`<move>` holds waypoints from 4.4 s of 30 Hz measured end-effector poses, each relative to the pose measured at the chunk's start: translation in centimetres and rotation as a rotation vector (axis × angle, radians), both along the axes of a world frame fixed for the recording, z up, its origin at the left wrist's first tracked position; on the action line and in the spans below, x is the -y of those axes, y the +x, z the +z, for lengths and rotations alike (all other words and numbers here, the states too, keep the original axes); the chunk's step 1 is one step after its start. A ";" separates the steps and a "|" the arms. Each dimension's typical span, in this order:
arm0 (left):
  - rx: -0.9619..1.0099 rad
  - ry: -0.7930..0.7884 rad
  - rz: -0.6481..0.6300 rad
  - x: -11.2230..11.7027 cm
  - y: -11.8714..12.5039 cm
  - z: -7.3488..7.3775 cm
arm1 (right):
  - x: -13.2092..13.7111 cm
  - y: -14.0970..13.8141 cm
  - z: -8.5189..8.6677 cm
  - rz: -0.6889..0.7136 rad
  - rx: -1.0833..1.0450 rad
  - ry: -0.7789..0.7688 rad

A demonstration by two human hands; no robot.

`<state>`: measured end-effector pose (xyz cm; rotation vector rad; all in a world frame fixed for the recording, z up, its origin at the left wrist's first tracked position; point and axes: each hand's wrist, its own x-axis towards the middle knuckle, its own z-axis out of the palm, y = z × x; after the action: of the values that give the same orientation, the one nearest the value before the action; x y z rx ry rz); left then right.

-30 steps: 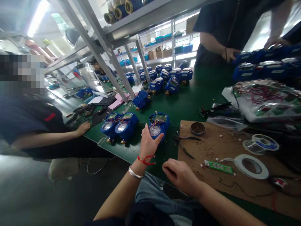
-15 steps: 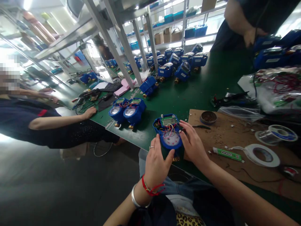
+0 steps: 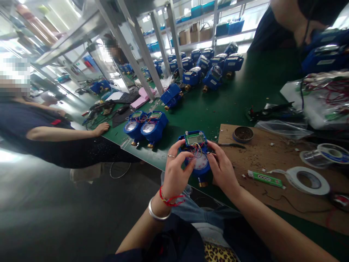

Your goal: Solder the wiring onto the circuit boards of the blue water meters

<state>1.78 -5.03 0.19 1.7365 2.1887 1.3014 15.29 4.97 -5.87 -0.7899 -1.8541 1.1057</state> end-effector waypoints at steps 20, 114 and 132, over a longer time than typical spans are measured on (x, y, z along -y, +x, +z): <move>0.376 0.162 -0.021 -0.1 -1.2 -0.6 | -0.1 0.0 0.1 0.022 -0.010 -0.003; 0.406 -0.111 -0.310 -4.8 -7.4 -1.2 | -0.2 0.1 0.0 0.052 -0.014 -0.021; 0.894 0.299 -0.224 -4.9 -6.6 -1.6 | -0.2 0.2 0.3 0.048 -0.002 -0.032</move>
<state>-4.78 -0.13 -1.43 1.0574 1.3142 1.9006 15.53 5.16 -5.56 -0.7661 -1.8660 1.1685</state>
